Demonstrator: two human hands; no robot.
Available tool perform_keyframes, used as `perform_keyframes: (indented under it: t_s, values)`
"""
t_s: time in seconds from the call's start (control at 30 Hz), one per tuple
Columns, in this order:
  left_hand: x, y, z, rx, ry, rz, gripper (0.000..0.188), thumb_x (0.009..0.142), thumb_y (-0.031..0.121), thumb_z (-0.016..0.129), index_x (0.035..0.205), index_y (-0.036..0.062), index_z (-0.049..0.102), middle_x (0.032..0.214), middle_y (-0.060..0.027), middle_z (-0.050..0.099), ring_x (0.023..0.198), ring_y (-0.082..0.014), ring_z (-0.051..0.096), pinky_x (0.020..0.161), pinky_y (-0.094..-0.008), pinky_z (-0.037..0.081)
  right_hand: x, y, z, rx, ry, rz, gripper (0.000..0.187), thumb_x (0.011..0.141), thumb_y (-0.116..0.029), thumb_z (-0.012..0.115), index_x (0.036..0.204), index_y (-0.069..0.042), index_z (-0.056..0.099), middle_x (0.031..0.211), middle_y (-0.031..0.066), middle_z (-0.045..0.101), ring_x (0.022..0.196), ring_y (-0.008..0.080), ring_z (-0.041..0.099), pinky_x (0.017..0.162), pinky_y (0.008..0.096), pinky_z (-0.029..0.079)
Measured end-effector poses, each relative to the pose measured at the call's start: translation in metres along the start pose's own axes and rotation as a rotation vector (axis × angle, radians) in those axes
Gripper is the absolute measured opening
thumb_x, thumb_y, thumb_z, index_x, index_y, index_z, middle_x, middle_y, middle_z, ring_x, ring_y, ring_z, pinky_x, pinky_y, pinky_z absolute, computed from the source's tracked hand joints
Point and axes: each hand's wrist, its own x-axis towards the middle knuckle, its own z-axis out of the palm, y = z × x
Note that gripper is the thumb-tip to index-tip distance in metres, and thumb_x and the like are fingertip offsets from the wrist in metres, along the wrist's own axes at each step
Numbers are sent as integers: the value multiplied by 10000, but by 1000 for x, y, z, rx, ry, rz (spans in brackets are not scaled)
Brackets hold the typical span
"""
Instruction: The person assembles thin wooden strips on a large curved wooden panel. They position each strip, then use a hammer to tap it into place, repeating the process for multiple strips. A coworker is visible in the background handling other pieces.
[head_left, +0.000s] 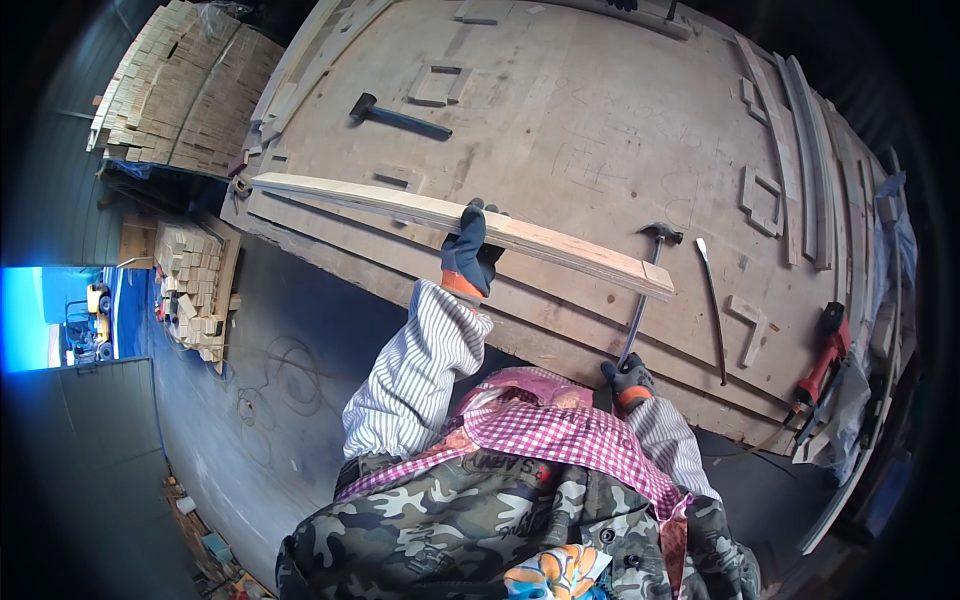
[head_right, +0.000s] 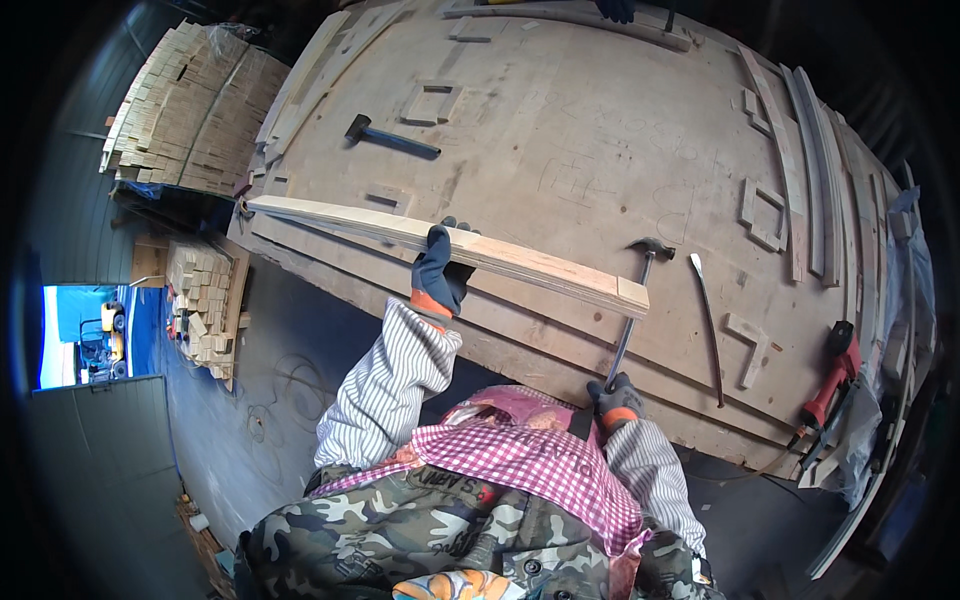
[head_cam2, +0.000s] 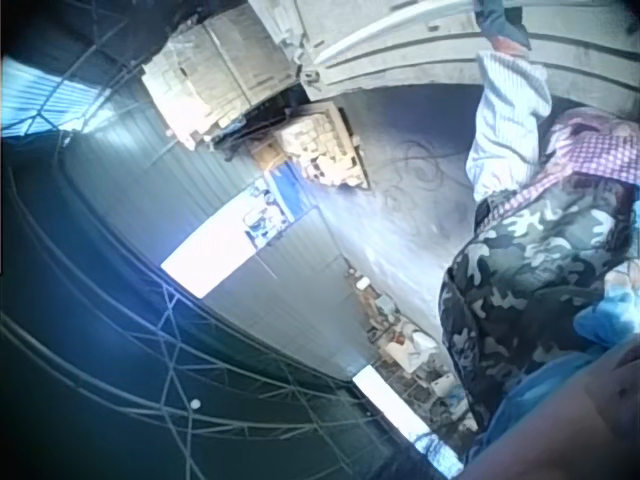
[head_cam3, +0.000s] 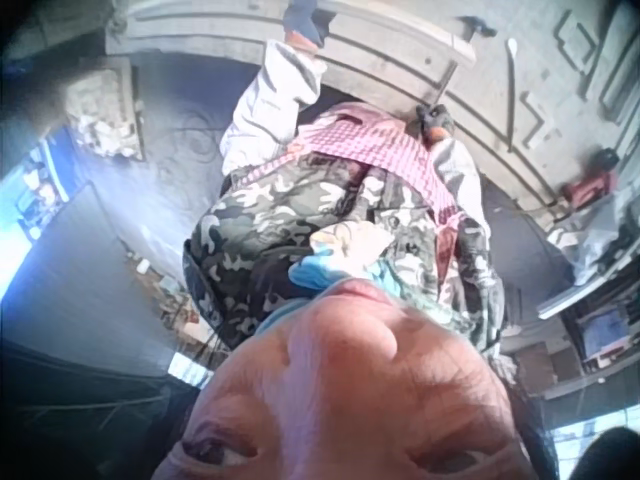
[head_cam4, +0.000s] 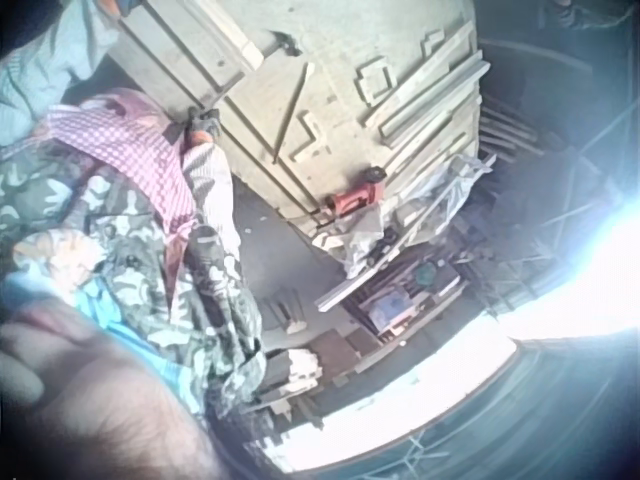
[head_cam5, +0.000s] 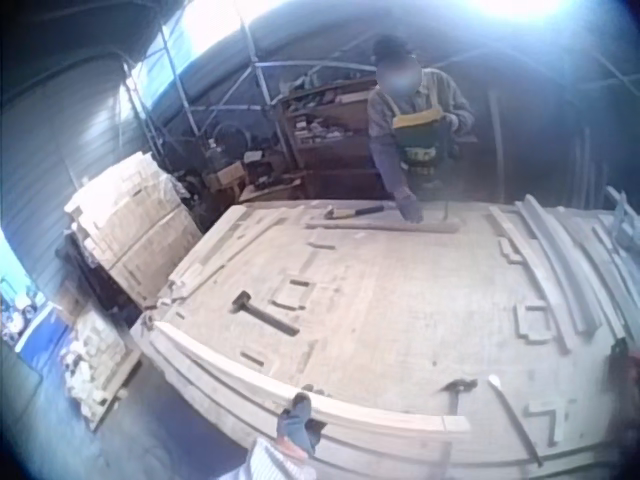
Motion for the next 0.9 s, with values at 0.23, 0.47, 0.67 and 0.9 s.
perform_keyframes:
  t_s: [0.23, 0.47, 0.67, 0.9]
  values:
    - [-7, -25, -16, -59, 205, 35, 263, 836, 91, 658, 1090, 83, 588, 1066, -83, 597, 998, -240, 590, 876, -401, 538, 37, 5, 38, 325, 313, 123, 254, 783, -249, 586, 913, -31, 591, 761, 204, 640, 721, 369, 629, 640, 438, 489]
    - [3, -48, -15, -71, 150, 26, 286, 836, 190, 680, 1059, 44, 577, 1016, -92, 600, 948, -225, 594, 858, -387, 543, 21, 42, -63, 769, 245, 128, 217, 805, -241, 635, 883, -41, 606, 572, 67, 567, 439, 153, 529, 411, 304, 410]
    - [5, -90, 2, -63, 131, -87, 323, 847, 237, 663, 1136, 129, 568, 1082, -98, 612, 960, -271, 613, 856, -397, 546, 6, 85, -144, 246, 463, 102, 350, 816, -425, 587, 980, -125, 660, 764, 91, 662, 739, 285, 617, 677, 382, 463]
    - [6, -141, 54, -92, 228, -204, 480, 765, 282, 750, 1118, 27, 549, 1068, -119, 596, 943, -276, 602, 853, -403, 547, 9, 124, -149, 666, 643, 190, 247, 802, -257, 643, 869, -19, 654, 567, 58, 582, 488, 145, 546, 492, 299, 421]
